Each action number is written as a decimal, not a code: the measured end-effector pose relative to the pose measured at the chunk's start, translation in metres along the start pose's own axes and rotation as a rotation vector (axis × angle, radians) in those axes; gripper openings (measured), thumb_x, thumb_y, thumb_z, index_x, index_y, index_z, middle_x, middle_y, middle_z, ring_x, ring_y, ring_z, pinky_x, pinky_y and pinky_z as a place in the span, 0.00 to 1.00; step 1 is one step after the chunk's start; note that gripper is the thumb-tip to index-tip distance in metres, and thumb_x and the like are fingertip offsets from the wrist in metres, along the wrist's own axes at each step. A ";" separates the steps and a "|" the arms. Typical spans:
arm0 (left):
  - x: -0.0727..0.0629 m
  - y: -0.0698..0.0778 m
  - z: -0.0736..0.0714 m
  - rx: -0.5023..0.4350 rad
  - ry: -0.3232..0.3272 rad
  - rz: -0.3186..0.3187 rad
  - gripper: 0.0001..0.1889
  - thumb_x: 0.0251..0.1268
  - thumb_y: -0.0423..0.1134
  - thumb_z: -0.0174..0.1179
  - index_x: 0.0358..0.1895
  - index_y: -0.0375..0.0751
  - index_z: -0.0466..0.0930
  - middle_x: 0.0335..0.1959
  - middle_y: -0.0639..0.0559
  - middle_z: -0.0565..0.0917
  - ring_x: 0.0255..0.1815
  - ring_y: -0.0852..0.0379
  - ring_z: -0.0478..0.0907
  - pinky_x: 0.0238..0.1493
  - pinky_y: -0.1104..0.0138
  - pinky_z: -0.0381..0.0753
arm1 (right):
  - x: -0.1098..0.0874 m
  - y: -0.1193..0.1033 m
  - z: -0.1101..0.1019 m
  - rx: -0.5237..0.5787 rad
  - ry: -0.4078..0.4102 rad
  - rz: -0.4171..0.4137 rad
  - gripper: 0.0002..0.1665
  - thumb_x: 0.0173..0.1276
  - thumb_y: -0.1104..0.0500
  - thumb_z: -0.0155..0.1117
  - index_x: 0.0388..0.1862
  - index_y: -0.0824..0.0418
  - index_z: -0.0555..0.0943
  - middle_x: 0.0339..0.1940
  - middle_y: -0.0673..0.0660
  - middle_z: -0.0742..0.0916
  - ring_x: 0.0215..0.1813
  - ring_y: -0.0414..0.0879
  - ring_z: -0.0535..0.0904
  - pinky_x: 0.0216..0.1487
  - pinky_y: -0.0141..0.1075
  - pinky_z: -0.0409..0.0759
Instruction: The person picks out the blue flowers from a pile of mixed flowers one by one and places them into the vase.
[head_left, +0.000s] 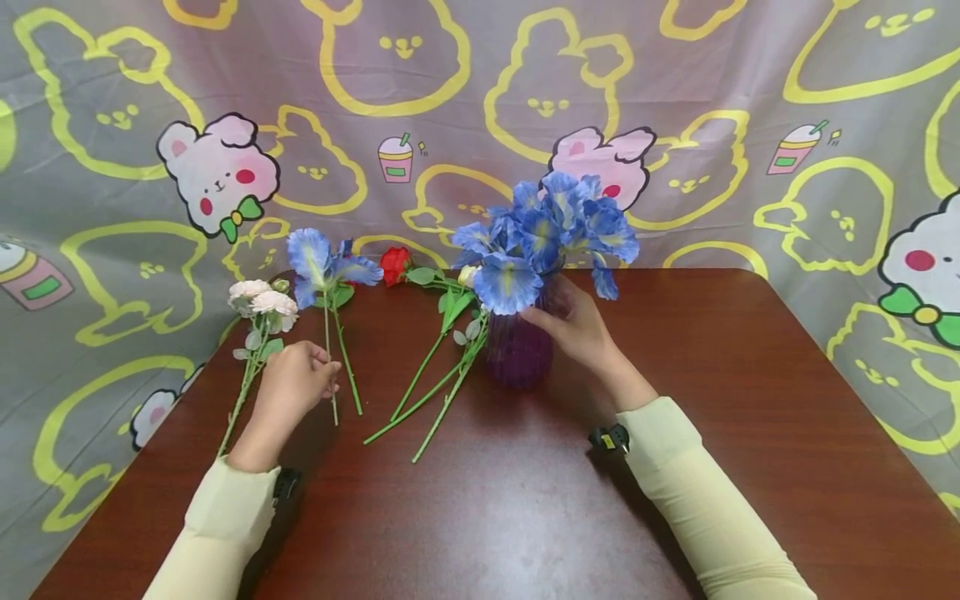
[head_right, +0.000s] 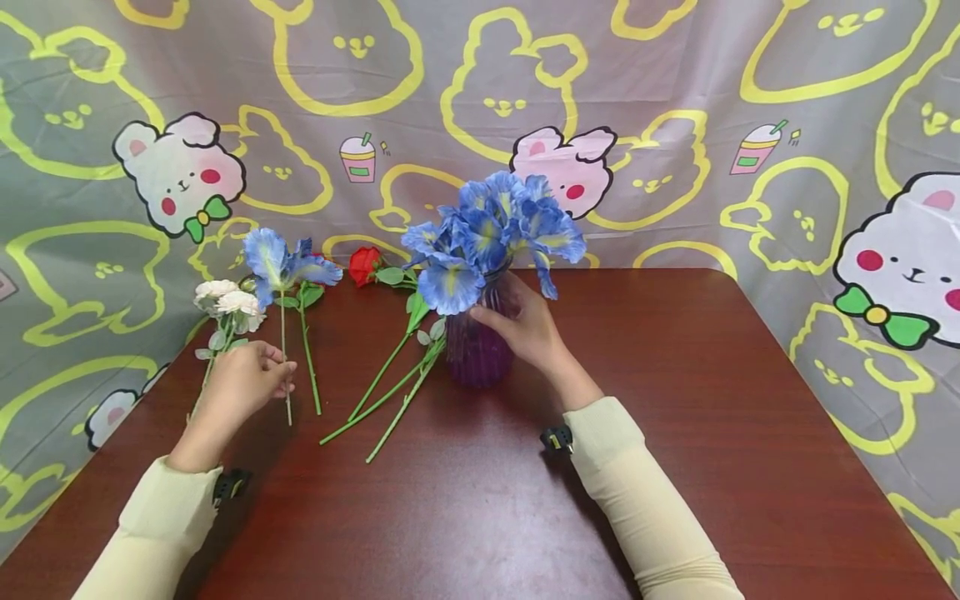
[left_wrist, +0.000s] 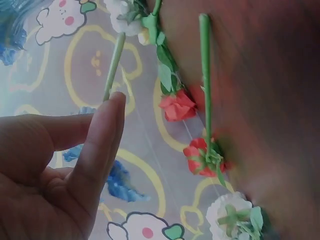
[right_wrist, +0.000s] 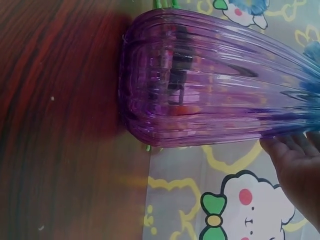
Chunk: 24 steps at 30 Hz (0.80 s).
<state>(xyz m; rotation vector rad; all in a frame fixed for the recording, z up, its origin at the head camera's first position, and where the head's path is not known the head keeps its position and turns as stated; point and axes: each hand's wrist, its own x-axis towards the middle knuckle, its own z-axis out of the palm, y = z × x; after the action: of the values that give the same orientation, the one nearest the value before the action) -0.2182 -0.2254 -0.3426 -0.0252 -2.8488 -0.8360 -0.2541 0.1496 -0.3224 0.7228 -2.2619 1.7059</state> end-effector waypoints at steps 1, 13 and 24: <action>0.000 0.002 0.001 -0.010 0.009 0.010 0.08 0.64 0.32 0.61 0.34 0.28 0.76 0.16 0.50 0.83 0.16 0.58 0.81 0.24 0.64 0.74 | 0.000 -0.001 0.000 -0.008 0.001 -0.002 0.32 0.66 0.69 0.65 0.66 0.76 0.67 0.61 0.70 0.78 0.64 0.59 0.73 0.61 0.49 0.73; 0.002 0.026 0.009 -0.102 0.073 0.092 0.08 0.63 0.31 0.64 0.34 0.29 0.76 0.20 0.45 0.84 0.17 0.55 0.82 0.20 0.67 0.76 | 0.003 0.029 0.002 -0.128 0.037 0.002 0.36 0.67 0.62 0.67 0.71 0.68 0.65 0.64 0.64 0.77 0.65 0.54 0.72 0.61 0.48 0.73; 0.005 0.043 0.017 -0.152 0.139 0.197 0.08 0.62 0.31 0.65 0.34 0.30 0.76 0.24 0.43 0.85 0.21 0.53 0.84 0.25 0.69 0.78 | -0.003 0.025 0.000 -0.251 0.075 -0.019 0.37 0.65 0.55 0.70 0.70 0.64 0.69 0.62 0.61 0.79 0.63 0.50 0.75 0.59 0.44 0.75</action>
<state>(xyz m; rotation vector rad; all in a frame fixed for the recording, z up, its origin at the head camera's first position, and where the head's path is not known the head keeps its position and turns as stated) -0.2232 -0.1799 -0.3330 -0.2526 -2.5963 -0.9678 -0.2644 0.1555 -0.3443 0.6114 -2.3512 1.3811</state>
